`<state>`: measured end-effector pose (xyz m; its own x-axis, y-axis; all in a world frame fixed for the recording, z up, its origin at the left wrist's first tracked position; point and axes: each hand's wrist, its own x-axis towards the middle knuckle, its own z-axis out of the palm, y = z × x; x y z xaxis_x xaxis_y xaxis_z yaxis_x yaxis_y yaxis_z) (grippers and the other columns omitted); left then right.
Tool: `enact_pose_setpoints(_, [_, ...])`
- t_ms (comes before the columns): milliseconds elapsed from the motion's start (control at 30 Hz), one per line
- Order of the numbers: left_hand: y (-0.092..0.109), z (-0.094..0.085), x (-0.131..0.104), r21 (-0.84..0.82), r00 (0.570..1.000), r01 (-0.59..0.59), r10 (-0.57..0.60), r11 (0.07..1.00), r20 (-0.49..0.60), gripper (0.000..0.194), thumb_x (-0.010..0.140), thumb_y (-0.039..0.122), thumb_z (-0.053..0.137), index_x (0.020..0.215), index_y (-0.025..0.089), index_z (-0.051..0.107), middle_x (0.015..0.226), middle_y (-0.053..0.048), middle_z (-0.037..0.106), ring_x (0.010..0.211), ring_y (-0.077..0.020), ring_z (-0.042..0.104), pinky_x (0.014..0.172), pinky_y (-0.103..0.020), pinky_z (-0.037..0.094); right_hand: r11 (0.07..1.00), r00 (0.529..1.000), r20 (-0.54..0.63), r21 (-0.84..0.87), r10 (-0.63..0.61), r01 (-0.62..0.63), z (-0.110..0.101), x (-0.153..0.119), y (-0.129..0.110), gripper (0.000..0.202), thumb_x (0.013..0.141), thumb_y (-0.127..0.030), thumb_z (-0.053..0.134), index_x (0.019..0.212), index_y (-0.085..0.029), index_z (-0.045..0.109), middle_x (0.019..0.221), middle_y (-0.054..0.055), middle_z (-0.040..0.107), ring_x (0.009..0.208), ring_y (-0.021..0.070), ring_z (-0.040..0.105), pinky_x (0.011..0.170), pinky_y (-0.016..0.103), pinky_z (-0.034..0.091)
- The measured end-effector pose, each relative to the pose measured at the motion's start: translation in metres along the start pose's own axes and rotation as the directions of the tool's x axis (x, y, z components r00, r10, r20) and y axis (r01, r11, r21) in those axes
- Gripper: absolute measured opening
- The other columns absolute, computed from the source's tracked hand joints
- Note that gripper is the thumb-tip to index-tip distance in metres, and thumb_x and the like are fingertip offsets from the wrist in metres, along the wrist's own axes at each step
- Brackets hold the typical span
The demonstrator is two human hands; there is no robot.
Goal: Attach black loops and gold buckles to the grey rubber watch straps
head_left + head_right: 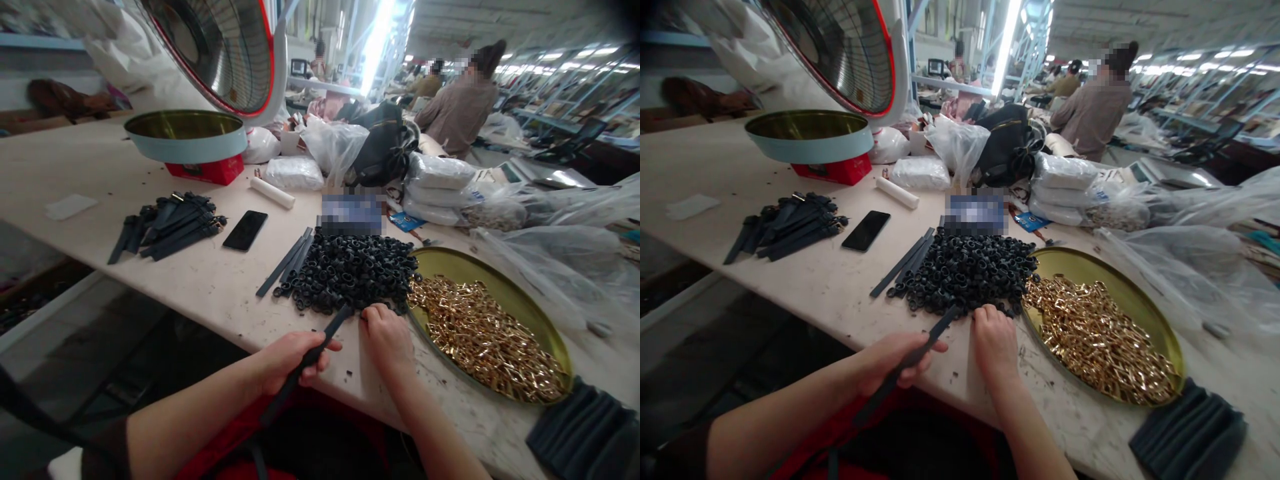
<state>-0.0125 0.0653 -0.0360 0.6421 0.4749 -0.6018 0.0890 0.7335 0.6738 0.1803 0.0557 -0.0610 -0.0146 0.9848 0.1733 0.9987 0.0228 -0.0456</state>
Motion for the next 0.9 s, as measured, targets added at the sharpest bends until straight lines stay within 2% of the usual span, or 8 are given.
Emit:
enact_pose_setpoints(100, [0.001,0.002,0.0,0.32,0.978,-0.143,0.183,0.936,-0.098,0.039,0.081,0.042,0.039,0.088,0.01,0.059,0.051,0.007,0.034,0.04,-0.0045,0.026,0.039,-0.018,0.019,0.983,0.997,-0.063,0.181,0.033,-0.021,0.0,-0.01,0.01,0.008,0.08,-0.016,0.048,0.08,-0.015,0.056,0.083,0.008,0.058,0.079,0.0211,0.053,0.07,0.032,0.037])
enact_pose_setpoints(200, [0.0,0.006,-0.001,0.552,0.958,-0.142,0.256,0.822,-0.133,0.026,0.078,0.034,0.041,0.075,0.012,0.055,0.053,0.006,0.041,0.043,-0.0063,0.036,0.04,-0.018,0.026,0.876,0.983,-0.089,0.471,0.161,-0.1,-0.002,-0.023,0.017,0.019,0.08,-0.022,0.048,0.095,-0.013,0.056,0.086,0.008,0.057,0.075,0.0194,0.052,0.071,0.033,0.04])
enact_pose_setpoints(300, [-0.003,0.014,-0.005,0.612,0.969,-0.134,0.233,0.78,-0.085,0.022,0.077,0.03,0.037,0.073,0.015,0.051,0.054,0.005,0.048,0.043,-0.0082,0.043,0.041,-0.019,0.032,0.583,0.961,0.065,0.783,0.268,-0.215,-0.008,-0.039,0.016,0.034,0.08,-0.033,0.049,0.108,-0.015,0.054,0.085,0.006,0.056,0.071,0.0172,0.051,0.067,0.031,0.042])
enact_pose_setpoints(400, [-0.007,0.023,-0.011,0.629,0.974,-0.119,0.214,0.768,-0.077,0.02,0.077,0.03,0.035,0.073,0.016,0.049,0.05,0.005,0.047,0.04,-0.0087,0.043,0.039,-0.019,0.03,0.222,0.929,0.257,0.922,0.266,-0.318,-0.014,-0.053,0.007,0.038,0.078,-0.044,0.053,0.105,-0.018,0.059,0.068,0.001,0.054,0.064,0.0143,0.049,0.06,0.027,0.041])
enact_pose_setpoints(567, [-0.015,0.03,-0.02,0.627,0.978,-0.098,0.191,0.773,-0.082,0.023,0.078,0.03,0.034,0.079,0.016,0.052,0.054,0.005,0.048,0.039,-0.0076,0.038,0.038,-0.019,0.026,-0.278,0.857,0.42,0.897,0.298,-0.343,-0.018,-0.069,-0.008,0.039,0.071,-0.051,0.06,0.089,-0.016,0.063,0.059,-0.002,0.051,0.052,0.0086,0.044,0.047,0.02,0.036])
enact_pose_setpoints(667, [-0.02,0.029,-0.023,0.698,0.946,-0.228,0.324,0.679,-0.006,0.03,0.08,0.037,0.039,0.091,0.016,0.057,0.064,0.004,0.051,0.053,-0.0092,0.044,0.049,-0.02,0.032,-0.49,0.808,0.53,0.793,0.258,-0.363,-0.02,-0.072,-0.014,0.036,0.067,-0.05,0.065,0.08,-0.016,0.062,0.058,-0.002,0.053,0.05,0.0073,0.044,0.042,0.017,0.035])
enact_pose_setpoints(767, [-0.02,0.029,-0.027,0.776,0.905,-0.303,0.422,0.554,0.053,0.037,0.083,0.044,0.038,0.094,0.016,0.06,0.073,0.001,0.055,0.068,-0.0123,0.048,0.06,-0.021,0.034,-0.578,0.78,0.606,0.697,0.159,-0.424,-0.021,-0.073,-0.018,0.035,0.066,-0.047,0.067,0.077,-0.015,0.062,0.059,-0.001,0.055,0.048,0.0064,0.045,0.043,0.017,0.036])
enact_pose_setpoints(900, [-0.016,0.034,-0.03,0.853,0.941,-0.223,0.333,0.473,0.061,0.043,0.087,0.044,0.03,0.08,0.016,0.061,0.055,0.002,0.05,0.054,-0.0118,0.044,0.052,-0.021,0.029,-0.565,0.774,0.617,0.692,0.142,-0.449,-0.022,-0.073,-0.023,0.036,0.067,-0.047,0.066,0.081,-0.015,0.061,0.057,-0.002,0.053,0.045,0.0059,0.043,0.041,0.017,0.034])
